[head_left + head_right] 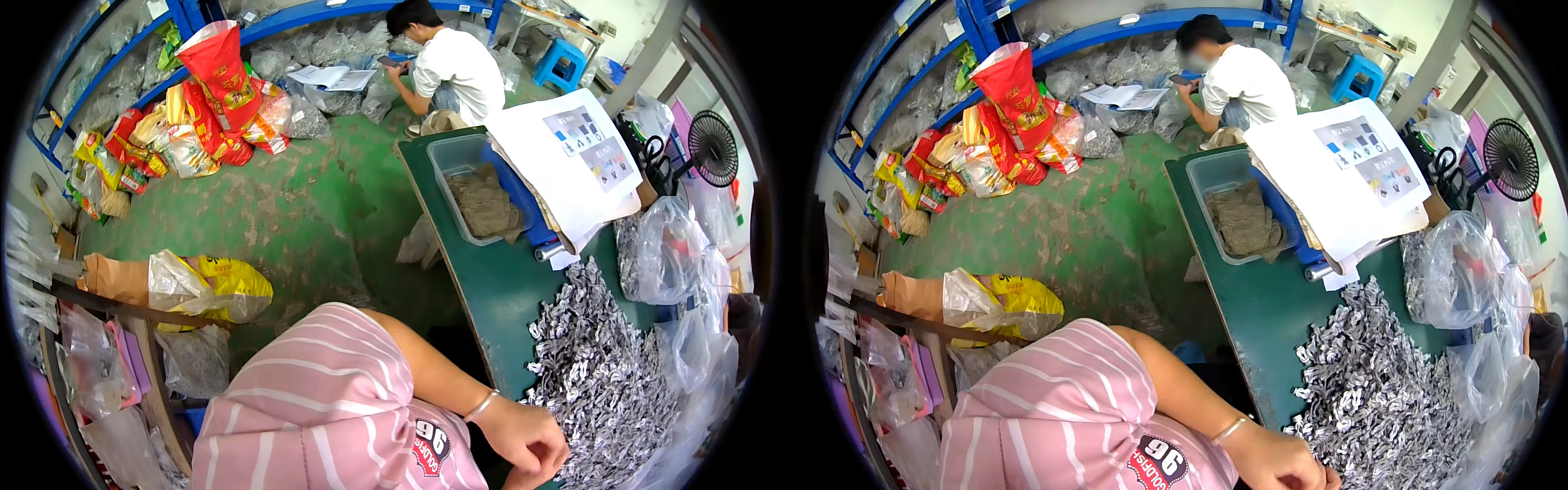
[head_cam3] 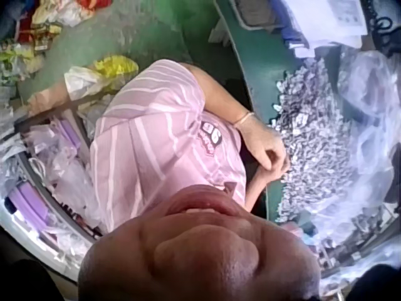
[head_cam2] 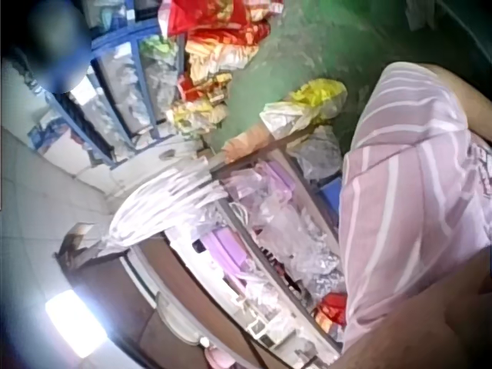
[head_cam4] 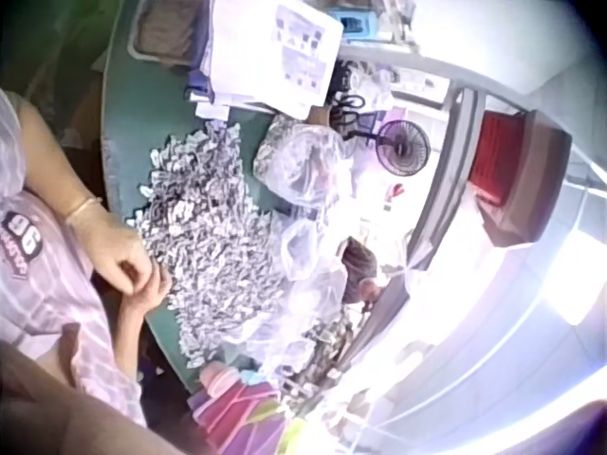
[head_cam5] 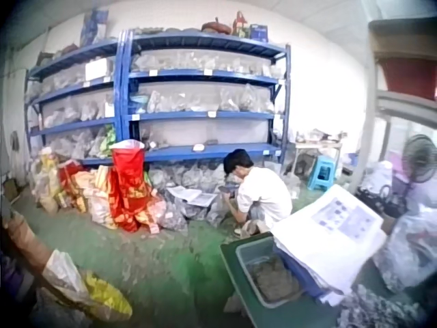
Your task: The person picks up metal clips from a large pile on a desk, turns them over by hand, and sets them back down.
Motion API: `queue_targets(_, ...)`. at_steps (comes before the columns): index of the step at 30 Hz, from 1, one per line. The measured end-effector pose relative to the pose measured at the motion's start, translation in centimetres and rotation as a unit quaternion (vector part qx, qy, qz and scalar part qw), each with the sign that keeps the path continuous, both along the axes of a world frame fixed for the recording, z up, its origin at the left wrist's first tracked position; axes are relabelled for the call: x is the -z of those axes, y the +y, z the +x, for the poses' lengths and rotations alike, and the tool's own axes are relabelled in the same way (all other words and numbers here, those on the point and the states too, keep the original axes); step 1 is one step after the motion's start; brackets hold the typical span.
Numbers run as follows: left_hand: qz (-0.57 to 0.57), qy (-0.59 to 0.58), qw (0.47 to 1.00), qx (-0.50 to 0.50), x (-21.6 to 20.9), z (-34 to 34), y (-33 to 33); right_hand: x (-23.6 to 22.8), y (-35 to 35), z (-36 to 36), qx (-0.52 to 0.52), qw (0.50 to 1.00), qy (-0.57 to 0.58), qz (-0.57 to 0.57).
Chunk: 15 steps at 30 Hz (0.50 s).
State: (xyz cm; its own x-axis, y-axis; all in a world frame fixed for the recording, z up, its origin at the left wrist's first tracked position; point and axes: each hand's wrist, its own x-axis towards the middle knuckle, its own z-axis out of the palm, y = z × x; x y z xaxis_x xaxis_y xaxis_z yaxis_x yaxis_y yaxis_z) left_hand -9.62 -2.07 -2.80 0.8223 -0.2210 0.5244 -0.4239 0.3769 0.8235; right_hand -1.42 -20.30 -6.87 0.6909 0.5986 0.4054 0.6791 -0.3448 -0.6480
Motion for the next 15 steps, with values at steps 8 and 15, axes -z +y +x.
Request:
queue_targets(8, 0.181, 0.136, 0.938, -0.262, 4.3, 1.0, -1.2, -1.5, -0.6, 0.3, 0.061, 0.994, -0.083, -0.035)
queue_targets(15, 0.343, 0.091, 0.885, -0.300, 3.1, 0.1, -0.6, -1.6, 1.6, 1.1, 0.010, 0.989, -0.128, 0.071)
